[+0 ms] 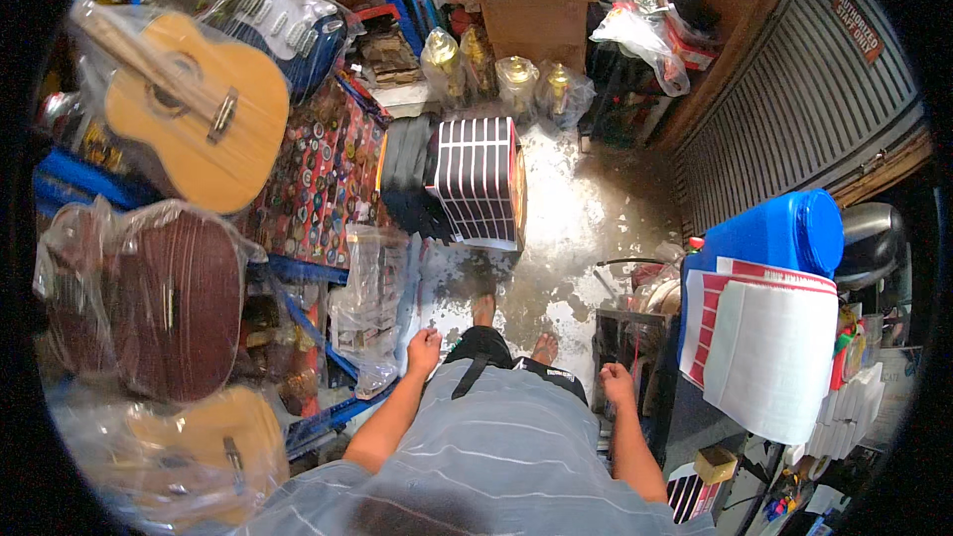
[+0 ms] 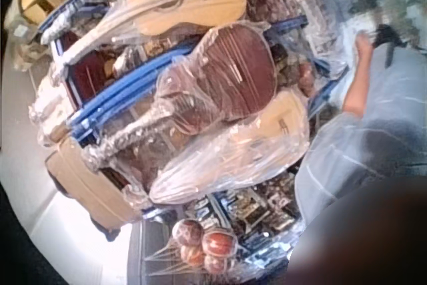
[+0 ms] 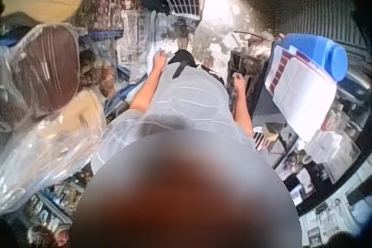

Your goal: The person installs LED light strips under a counter in a cluttered shop. They repeatedly position and press the strips into place, then use a roll of tape to secure them along the underside of the counter.

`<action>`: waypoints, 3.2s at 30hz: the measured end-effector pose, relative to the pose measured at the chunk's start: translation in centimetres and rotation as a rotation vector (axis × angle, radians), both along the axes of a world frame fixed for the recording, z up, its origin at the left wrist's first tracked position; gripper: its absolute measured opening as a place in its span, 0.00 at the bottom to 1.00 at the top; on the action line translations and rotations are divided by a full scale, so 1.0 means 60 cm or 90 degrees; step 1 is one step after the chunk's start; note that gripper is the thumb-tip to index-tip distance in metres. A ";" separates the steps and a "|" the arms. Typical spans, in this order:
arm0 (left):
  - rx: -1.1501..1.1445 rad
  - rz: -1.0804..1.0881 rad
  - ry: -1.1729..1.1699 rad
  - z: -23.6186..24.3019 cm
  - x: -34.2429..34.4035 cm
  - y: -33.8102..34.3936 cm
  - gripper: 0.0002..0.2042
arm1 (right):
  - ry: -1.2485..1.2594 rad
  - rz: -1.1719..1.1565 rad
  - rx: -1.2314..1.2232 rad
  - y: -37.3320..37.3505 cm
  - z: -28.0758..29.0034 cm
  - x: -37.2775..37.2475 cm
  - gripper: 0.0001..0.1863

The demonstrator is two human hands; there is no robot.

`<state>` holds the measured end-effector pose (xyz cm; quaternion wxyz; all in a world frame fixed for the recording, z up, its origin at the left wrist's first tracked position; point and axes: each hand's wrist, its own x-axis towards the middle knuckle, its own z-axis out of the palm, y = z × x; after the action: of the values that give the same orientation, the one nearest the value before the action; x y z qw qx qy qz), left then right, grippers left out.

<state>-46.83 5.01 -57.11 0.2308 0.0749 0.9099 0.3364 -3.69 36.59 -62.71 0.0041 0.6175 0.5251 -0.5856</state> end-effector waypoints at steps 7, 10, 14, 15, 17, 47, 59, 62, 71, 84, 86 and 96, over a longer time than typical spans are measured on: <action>0.110 0.056 0.231 0.028 -0.360 0.189 0.11 | -0.061 -0.168 -0.074 -0.074 0.022 -0.059 0.09; 0.050 0.004 0.249 0.042 -0.502 0.245 0.14 | -0.221 0.005 -0.003 -0.133 0.093 -0.086 0.14; -0.020 -0.019 0.299 0.045 -0.614 0.318 0.23 | -0.225 -0.007 -0.029 -0.177 0.152 -0.145 0.16; -0.064 -0.034 0.318 0.043 -0.629 0.333 0.25 | -0.265 -0.023 -0.039 -0.189 0.161 -0.160 0.17; -0.122 -0.029 0.329 0.039 -0.643 0.351 0.28 | -0.176 -0.068 -0.057 -0.197 0.170 -0.189 0.17; 0.304 0.136 0.036 0.024 -0.737 0.337 0.11 | -0.095 -0.069 -0.012 -0.050 0.164 -0.395 0.15; 0.558 -0.019 -0.179 0.313 -0.773 0.370 0.16 | 0.014 0.216 0.146 0.083 0.336 -0.683 0.20; 0.679 -0.021 -0.159 0.378 -0.760 0.401 0.16 | 0.121 0.301 0.190 0.118 0.410 -0.787 0.24; 0.613 -0.032 -0.355 0.365 -0.691 0.427 0.14 | 0.347 0.485 0.364 0.116 0.444 -1.117 0.52; -0.067 -0.119 0.269 0.094 -0.690 0.371 0.22 | 0.353 0.289 0.153 0.147 0.395 -1.212 0.12; -0.097 -0.128 0.271 0.072 -0.691 0.375 0.22 | 0.372 0.298 0.190 0.169 0.421 -1.233 0.11; -0.056 -0.072 0.204 0.042 -0.704 0.385 0.12 | 0.411 0.376 0.370 0.252 0.575 -1.324 0.13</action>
<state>-89.08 28.12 -54.59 0.1048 0.1685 0.9431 0.2667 -83.15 51.74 -28.18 -0.1646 0.2071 0.7921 -0.5501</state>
